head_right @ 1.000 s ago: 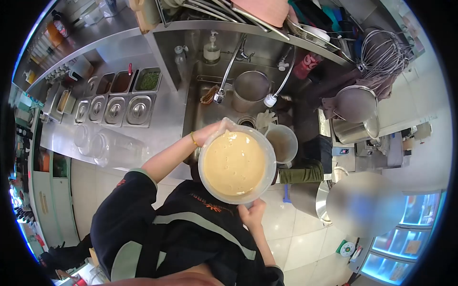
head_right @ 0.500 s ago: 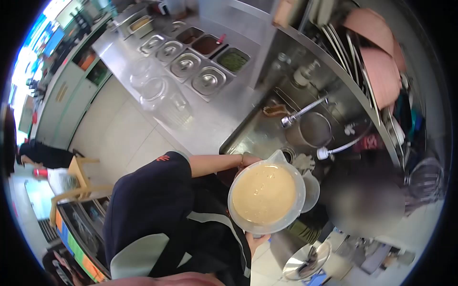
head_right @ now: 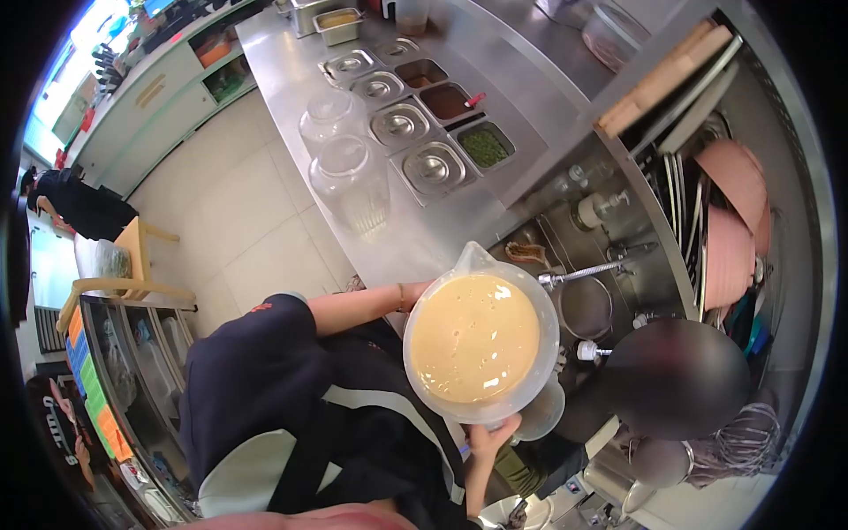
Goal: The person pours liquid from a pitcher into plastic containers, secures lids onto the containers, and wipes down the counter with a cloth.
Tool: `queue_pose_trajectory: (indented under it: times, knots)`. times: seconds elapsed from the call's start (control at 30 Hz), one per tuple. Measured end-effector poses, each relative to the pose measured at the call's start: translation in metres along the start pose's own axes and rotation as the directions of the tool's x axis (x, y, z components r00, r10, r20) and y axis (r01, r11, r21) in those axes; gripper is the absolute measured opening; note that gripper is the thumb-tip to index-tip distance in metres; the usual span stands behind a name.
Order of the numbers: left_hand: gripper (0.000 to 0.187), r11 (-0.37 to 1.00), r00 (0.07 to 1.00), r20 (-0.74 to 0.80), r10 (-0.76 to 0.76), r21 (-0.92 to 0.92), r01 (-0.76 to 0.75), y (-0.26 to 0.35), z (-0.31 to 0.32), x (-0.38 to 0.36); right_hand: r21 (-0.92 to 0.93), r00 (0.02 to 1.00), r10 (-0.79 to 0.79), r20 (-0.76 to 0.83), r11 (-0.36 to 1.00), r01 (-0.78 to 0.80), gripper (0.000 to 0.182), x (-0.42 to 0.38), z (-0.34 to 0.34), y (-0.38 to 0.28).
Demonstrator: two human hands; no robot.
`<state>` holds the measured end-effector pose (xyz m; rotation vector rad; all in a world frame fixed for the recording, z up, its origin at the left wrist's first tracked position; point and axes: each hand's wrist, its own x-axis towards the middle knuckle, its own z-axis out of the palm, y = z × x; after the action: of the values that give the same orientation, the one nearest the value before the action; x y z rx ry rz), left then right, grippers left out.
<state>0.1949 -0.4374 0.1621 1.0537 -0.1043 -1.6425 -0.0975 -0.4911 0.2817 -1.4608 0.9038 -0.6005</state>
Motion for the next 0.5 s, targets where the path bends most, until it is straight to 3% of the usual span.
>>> queue_pose_trajectory:
  times: [0.03, 0.13, 0.33, 0.5]
  knots:
    - [0.045, 0.999, 0.999, -0.007, 0.032, -0.002, -0.032, -0.002, -0.014, 0.005, -0.113, 0.983, -0.182, 0.024, 0.976, 0.184, 0.054, 0.012, 0.001, 0.006]
    - [0.045, 0.995, 0.992, -0.092, 0.089, -0.027, -0.092, 0.028, -0.017, -0.038, -0.116, 0.957, -0.270, 0.105, 0.953, 0.281, 0.056, 0.037, 0.014, 0.004]
    - [0.045, 0.980, 0.970, -0.152, 0.191, -0.033, -0.198, 0.043, -0.058, -0.069, -0.092, 0.935, -0.293, 0.200, 0.944, 0.316, 0.056, 0.079, 0.045, -0.008]
    - [0.046, 0.969, 0.968, -0.169, 0.185, -0.133, -0.208, 0.043, -0.080, -0.076, -0.055, 0.883, -0.353, 0.309, 0.921, 0.387, 0.051, 0.102, 0.072, -0.023]
